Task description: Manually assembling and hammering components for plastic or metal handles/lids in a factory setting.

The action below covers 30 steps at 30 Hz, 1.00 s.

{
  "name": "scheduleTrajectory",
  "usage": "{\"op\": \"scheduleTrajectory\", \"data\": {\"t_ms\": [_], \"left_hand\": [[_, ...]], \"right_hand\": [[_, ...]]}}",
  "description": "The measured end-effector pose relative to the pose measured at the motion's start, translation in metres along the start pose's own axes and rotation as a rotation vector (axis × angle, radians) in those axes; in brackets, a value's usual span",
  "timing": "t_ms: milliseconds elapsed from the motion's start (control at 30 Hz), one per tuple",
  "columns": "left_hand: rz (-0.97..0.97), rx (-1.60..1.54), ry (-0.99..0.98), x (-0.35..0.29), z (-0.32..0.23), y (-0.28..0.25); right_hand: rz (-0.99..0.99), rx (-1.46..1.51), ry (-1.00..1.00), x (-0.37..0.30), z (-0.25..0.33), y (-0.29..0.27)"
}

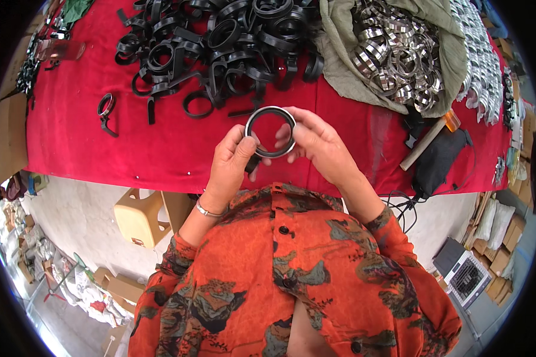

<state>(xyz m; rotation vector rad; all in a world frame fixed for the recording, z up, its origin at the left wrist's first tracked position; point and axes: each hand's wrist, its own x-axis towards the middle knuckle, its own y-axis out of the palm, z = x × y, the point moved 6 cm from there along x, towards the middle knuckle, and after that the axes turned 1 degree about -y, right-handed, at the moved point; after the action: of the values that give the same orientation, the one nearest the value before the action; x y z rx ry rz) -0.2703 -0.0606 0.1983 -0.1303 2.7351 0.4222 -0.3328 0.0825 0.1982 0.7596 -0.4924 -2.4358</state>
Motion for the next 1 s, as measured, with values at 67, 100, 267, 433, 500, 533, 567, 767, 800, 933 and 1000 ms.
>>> {"op": "scheduleTrajectory", "data": {"t_ms": [67,100,267,433,500,533,567,767,800,933,1000], "left_hand": [[-0.045,-0.04,0.02,0.002,-0.002,-0.005],[-0.021,-0.037,-0.002,0.001,-0.001,-0.004],[-0.106,-0.138,-0.031,-0.009,-0.001,-0.009],[-0.227,-0.091,-0.227,-0.025,0.031,-0.03],[-0.36,0.073,-0.117,-0.035,0.022,-0.061],[-0.484,0.171,-0.036,-0.043,0.012,-0.085],[-0.624,0.192,0.016,-0.049,0.003,-0.114],[-0.989,1.111,0.084,-0.038,-0.018,-0.299],[-1.005,1.321,0.081,-0.034,-0.022,-0.317],[-1.098,1.334,0.14,-0.021,-0.051,-0.367],[-1.182,1.302,0.219,-0.013,-0.067,-0.347]], "right_hand": [[0.063,-0.052,-0.002,-0.003,-0.002,0.003],[0.052,-0.033,0.001,-0.004,-0.003,0.003],[0.103,-0.02,-0.044,0.0,-0.002,0.018],[0.151,-0.009,0.155,0.011,-0.051,0.015],[0.179,-0.047,0.18,0.008,-0.055,0.014],[0.187,-0.087,0.21,0.007,-0.054,0.01],[0.189,-0.128,0.239,0.007,-0.054,0.005],[-0.135,-0.413,0.308,0.02,-0.066,-0.066],[-0.143,-0.419,0.322,0.023,-0.064,-0.067],[-0.055,-0.592,0.082,0.042,-0.048,-0.033],[0.09,-0.975,-0.272,0.053,-0.029,0.001]]}}
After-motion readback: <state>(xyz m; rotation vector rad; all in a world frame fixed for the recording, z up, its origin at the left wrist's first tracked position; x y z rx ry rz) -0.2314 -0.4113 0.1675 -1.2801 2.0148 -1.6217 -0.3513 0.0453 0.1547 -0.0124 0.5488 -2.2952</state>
